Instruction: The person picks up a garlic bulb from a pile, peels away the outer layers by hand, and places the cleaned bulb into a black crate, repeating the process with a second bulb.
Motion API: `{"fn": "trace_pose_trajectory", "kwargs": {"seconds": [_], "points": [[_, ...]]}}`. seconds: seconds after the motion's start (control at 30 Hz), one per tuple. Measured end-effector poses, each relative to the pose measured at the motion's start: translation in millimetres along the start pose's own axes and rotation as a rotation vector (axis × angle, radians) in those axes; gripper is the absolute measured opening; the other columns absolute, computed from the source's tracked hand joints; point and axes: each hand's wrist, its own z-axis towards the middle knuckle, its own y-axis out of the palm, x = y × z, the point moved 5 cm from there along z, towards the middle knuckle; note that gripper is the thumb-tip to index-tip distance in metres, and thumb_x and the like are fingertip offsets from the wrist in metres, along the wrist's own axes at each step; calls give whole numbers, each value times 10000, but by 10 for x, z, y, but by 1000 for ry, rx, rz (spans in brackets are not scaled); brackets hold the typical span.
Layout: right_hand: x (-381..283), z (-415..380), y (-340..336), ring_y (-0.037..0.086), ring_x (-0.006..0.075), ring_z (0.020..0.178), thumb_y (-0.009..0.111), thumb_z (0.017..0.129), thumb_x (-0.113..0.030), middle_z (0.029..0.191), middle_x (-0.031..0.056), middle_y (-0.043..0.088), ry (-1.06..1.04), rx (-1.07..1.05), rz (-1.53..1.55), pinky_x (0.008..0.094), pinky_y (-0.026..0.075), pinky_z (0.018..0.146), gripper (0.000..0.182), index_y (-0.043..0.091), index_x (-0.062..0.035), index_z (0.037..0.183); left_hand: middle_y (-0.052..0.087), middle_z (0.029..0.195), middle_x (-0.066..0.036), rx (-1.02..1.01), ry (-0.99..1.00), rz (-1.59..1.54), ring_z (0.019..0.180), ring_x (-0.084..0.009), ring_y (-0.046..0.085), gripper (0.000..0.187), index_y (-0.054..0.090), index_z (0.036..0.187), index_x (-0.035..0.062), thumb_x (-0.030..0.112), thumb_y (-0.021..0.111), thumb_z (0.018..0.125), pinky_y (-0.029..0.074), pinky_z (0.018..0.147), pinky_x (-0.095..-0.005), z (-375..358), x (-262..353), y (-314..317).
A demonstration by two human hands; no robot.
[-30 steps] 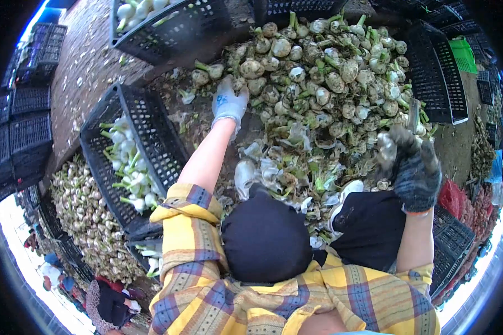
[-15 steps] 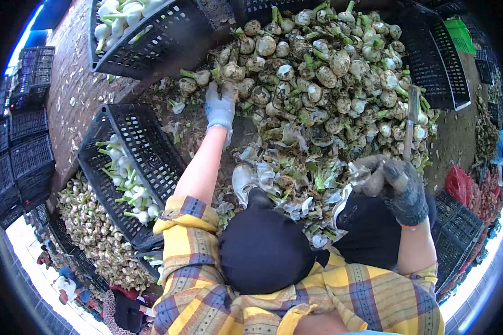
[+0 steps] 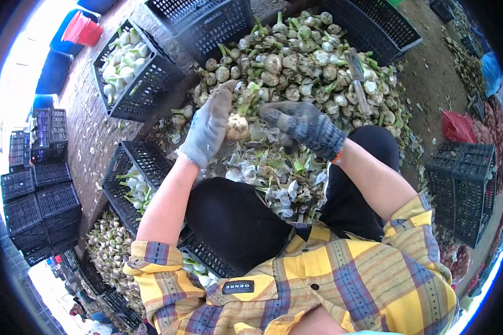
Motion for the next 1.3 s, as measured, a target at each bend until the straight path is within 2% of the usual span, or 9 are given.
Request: {"fn": "trace_pose_trajectory", "kwargs": {"seconds": [0.1,0.17,0.23,0.37,0.43,0.5,0.73,0.87,1.3], "points": [[-68,-64,21,608,158,622,589,840,-413,718,135,641,-39,5,-150,314,500,589,443,628,2,990,570,1094,-55,-76,-14,198,987,-143,541,709,405,1310,11,585,403,894,437,839,-279,-185,447,405],[87,-136,-9,607,166,601,594,836,-414,706,134,644,57,28,18,323,494,589,453,626,21,961,577,1053,-70,-134,-84,430,915,-128,541,809,399,1312,31,676,436,824,442,779,-265,-232,460,506],[75,-224,-82,606,173,565,585,853,-378,665,124,642,-58,96,38,330,489,583,452,615,69,919,574,1058,-73,-19,-10,375,923,-132,537,771,399,1311,31,641,451,841,439,786,-275,-265,463,601],[143,-321,-225,616,184,652,544,879,-267,761,147,661,135,116,95,334,484,617,318,626,22,981,535,1028,-9,191,156,45,892,-97,478,566,422,1292,25,452,464,924,384,828,-233,-355,276,891],[146,-311,-260,614,188,714,552,868,-242,834,154,662,-195,129,-234,337,481,655,292,627,6,1004,511,996,27,272,171,-71,862,-65,443,496,440,1274,17,391,454,949,354,836,-193,-388,140,928],[163,-268,-267,600,186,786,556,855,-202,917,153,660,-221,62,-372,340,474,709,280,621,6,1030,508,986,31,291,148,-157,863,-55,436,479,467,1246,19,395,448,950,352,837,-187,-342,43,927],[104,-301,-243,588,176,715,589,859,-309,822,121,658,196,56,150,333,476,672,357,622,9,1018,551,1105,-43,367,187,-101,1004,-113,474,445,537,1171,16,388,418,960,348,922,-256,-246,-9,878],[251,-109,-255,586,193,666,591,857,-366,778,131,650,-91,195,-173,324,479,643,383,634,-9,989,552,1129,-75,361,138,-124,1055,-138,475,434,529,1179,8,370,431,960,335,964,-283,-240,-23,900],[124,-164,-228,611,349,891,567,851,-264,959,235,632,-119,236,-424,384,469,784,337,617,23,1021,559,1114,-67,349,10,-196,1060,-134,475,469,554,1143,23,414,358,972,332,964,-276,-223,-89,844]]}}
